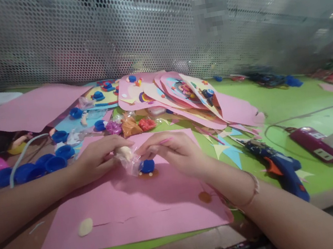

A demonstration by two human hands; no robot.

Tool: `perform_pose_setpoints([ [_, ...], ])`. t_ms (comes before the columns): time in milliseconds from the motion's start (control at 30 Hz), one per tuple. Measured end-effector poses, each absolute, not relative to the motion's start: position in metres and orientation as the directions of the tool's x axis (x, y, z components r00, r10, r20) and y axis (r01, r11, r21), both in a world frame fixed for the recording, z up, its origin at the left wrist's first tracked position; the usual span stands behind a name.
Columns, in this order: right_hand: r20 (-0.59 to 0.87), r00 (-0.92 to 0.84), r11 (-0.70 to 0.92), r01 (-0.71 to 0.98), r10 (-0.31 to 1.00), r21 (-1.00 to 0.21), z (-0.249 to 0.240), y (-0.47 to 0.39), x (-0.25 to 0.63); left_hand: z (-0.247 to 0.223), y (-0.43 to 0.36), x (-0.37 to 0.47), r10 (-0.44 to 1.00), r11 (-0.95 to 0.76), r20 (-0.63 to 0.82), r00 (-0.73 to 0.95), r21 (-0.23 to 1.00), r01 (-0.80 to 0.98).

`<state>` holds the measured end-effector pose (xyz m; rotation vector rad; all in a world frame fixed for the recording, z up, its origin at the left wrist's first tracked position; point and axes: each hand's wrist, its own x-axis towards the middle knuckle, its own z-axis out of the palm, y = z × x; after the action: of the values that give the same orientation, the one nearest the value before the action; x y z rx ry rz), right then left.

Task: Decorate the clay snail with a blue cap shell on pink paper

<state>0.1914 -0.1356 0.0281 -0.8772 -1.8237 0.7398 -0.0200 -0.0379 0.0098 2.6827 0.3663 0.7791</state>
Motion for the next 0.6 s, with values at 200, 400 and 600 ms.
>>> perform_pose_setpoints([
  [200, 0.597, -0.482, 0.767, 0.410, 0.641, -0.493, 0.031, -0.138, 0.192, 0.012, -0.040, -0.019, 0.430, -0.875, 0.468, 0.772, 0.426, 0.229],
  [400, 0.612, -0.563, 0.832, 0.390, 0.554, -0.394, 0.022, -0.132, 0.192, 0.012, -0.042, -0.018, 0.456, -0.860, 0.477, 0.752, 0.453, 0.234],
  [600, 0.653, -0.497, 0.815, 0.434, 0.571, -0.383, 0.021, -0.131, 0.193, 0.014, -0.042, -0.017, 0.465, -0.853, 0.442, 0.767, 0.457, 0.253],
])
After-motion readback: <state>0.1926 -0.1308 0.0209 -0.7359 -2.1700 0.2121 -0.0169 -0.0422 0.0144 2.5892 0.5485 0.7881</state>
